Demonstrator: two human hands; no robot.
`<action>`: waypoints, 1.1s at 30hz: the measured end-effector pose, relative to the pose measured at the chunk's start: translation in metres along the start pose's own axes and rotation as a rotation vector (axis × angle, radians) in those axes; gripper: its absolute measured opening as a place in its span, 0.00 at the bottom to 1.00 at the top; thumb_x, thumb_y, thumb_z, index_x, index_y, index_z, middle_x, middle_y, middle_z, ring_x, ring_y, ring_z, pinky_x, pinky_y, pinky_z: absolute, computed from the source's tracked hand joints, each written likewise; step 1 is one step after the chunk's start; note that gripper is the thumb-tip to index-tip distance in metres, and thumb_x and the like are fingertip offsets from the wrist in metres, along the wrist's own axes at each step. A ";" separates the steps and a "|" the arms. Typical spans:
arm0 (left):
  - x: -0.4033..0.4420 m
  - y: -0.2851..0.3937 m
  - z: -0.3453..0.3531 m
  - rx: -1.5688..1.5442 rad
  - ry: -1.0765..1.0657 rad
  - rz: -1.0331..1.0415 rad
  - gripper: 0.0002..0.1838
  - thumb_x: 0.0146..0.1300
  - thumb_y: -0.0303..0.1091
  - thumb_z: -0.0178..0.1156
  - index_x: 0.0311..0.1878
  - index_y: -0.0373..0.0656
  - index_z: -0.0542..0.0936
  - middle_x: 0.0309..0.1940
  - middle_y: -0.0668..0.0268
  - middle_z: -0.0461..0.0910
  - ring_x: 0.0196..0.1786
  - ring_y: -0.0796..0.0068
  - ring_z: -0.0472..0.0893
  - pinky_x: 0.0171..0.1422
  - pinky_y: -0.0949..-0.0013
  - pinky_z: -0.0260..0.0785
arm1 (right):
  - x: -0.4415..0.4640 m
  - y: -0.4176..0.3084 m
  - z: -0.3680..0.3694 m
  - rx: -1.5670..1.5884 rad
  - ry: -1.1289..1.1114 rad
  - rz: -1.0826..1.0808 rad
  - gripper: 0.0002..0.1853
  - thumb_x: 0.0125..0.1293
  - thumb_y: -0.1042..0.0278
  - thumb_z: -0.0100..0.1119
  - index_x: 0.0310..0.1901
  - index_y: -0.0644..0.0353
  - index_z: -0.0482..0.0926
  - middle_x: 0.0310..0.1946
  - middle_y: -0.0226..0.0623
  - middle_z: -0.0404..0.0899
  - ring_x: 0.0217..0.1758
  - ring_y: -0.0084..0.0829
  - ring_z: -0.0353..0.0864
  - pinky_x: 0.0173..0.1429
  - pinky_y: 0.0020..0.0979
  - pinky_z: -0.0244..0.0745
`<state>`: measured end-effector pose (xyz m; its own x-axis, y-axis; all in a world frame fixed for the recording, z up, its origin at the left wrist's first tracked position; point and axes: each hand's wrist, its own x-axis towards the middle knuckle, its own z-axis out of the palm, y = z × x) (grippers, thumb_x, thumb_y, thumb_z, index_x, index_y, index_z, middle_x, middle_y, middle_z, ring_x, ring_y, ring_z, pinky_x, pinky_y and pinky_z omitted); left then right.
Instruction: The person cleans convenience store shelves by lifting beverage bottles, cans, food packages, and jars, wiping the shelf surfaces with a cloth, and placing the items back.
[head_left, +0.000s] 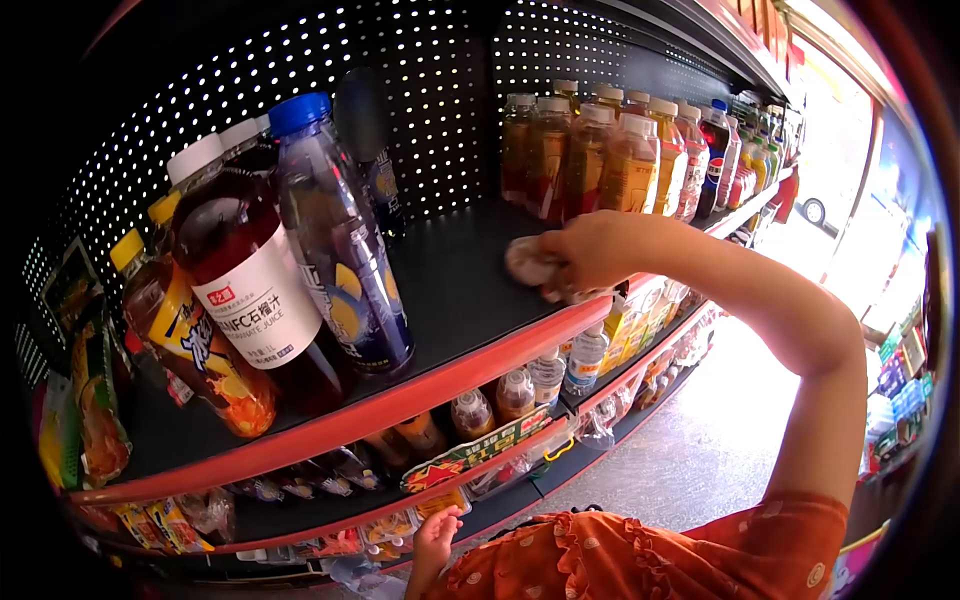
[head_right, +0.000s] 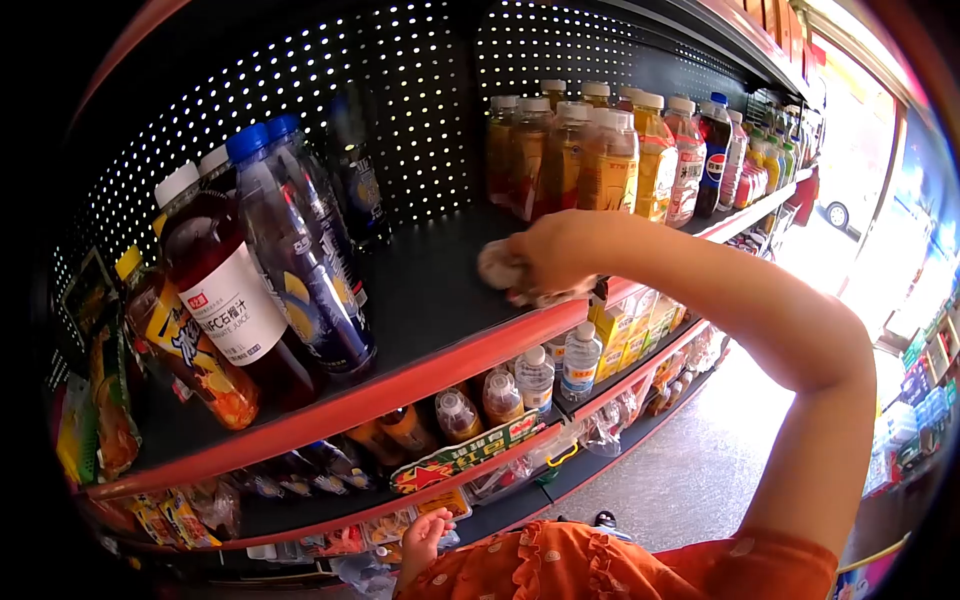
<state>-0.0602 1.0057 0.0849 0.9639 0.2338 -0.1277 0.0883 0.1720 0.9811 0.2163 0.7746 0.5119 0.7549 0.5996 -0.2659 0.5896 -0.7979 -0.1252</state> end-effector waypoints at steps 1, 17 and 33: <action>-0.004 -0.003 -0.003 -0.003 0.026 -0.015 0.13 0.73 0.30 0.54 0.57 0.36 0.77 0.47 0.65 0.82 0.43 0.78 0.80 0.50 0.76 0.71 | -0.001 0.005 -0.001 -0.108 0.041 0.012 0.27 0.63 0.56 0.60 0.63 0.52 0.73 0.43 0.48 0.84 0.49 0.49 0.83 0.54 0.43 0.76; -0.006 0.007 0.004 0.037 -0.013 0.098 0.14 0.73 0.30 0.55 0.57 0.35 0.77 0.48 0.63 0.82 0.46 0.76 0.80 0.54 0.73 0.72 | 0.032 -0.022 -0.012 1.022 0.082 -0.270 0.27 0.65 0.62 0.60 0.65 0.60 0.70 0.53 0.43 0.78 0.53 0.34 0.80 0.47 0.39 0.82; -0.021 -0.026 -0.004 -0.039 0.099 -0.013 0.15 0.74 0.33 0.54 0.57 0.34 0.77 0.47 0.63 0.82 0.43 0.79 0.79 0.50 0.76 0.71 | 0.125 0.006 -0.013 -0.067 0.227 -0.523 0.21 0.62 0.58 0.65 0.56 0.55 0.81 0.50 0.41 0.83 0.54 0.41 0.81 0.59 0.36 0.74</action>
<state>-0.0835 1.0000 0.0615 0.9330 0.3246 -0.1557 0.0887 0.2119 0.9733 0.3183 0.8458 0.4906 0.3960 0.9178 0.0279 0.9126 -0.3901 -0.1223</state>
